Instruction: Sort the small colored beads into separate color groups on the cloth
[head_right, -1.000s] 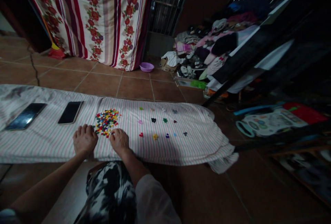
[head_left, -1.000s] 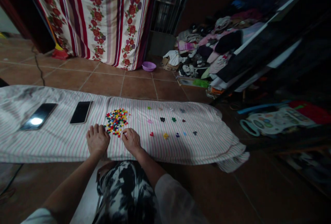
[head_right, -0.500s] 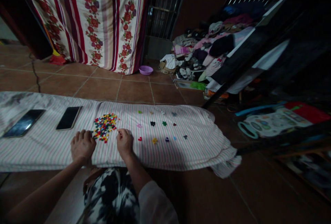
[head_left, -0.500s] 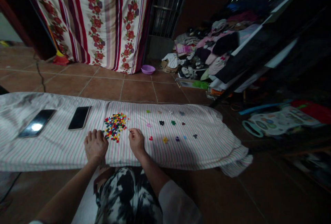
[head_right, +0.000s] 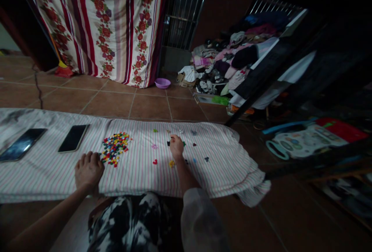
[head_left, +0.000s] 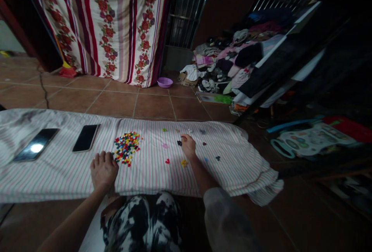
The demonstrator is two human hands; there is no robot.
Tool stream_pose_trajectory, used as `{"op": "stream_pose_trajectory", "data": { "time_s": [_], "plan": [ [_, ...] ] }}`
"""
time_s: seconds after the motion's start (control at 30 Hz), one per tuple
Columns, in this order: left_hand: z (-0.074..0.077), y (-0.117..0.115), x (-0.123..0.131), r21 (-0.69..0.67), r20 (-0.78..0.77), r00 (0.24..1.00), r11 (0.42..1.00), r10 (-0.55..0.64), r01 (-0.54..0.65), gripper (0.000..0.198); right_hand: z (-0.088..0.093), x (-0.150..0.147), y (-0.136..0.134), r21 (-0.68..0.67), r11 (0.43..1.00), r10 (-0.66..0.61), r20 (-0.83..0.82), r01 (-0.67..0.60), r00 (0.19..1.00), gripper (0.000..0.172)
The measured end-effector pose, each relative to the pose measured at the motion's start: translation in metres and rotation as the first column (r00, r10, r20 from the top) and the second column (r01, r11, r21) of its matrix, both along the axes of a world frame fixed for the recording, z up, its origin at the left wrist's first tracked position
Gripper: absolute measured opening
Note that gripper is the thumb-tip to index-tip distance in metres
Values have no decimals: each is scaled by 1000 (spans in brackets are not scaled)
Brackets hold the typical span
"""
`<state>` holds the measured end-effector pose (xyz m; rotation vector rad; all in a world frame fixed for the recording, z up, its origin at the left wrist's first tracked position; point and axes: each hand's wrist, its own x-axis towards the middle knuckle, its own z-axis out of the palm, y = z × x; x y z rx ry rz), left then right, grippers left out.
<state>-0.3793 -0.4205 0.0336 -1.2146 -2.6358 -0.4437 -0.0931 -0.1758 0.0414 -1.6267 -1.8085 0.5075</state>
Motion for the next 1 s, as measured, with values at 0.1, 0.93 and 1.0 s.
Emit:
{"op": "stream_pose_trajectory", "data": {
  "time_s": [0.1,0.93,1.0],
  "plan": [
    [-3,0,-1,8,-9,1000,1000,-2,2,39,-2,8,7,-79,997,11,68,-6,998,34],
    [-6,1,-4,-32,-64,998,999,11,-13,40,-20,12,13,-97,950,313,308,-297,899,44],
    [-7,1,-4,-28,-64,998,1000,7,-8,40,-19,13,11,-86,940,339,331,-330,881,44]
  ]
}}
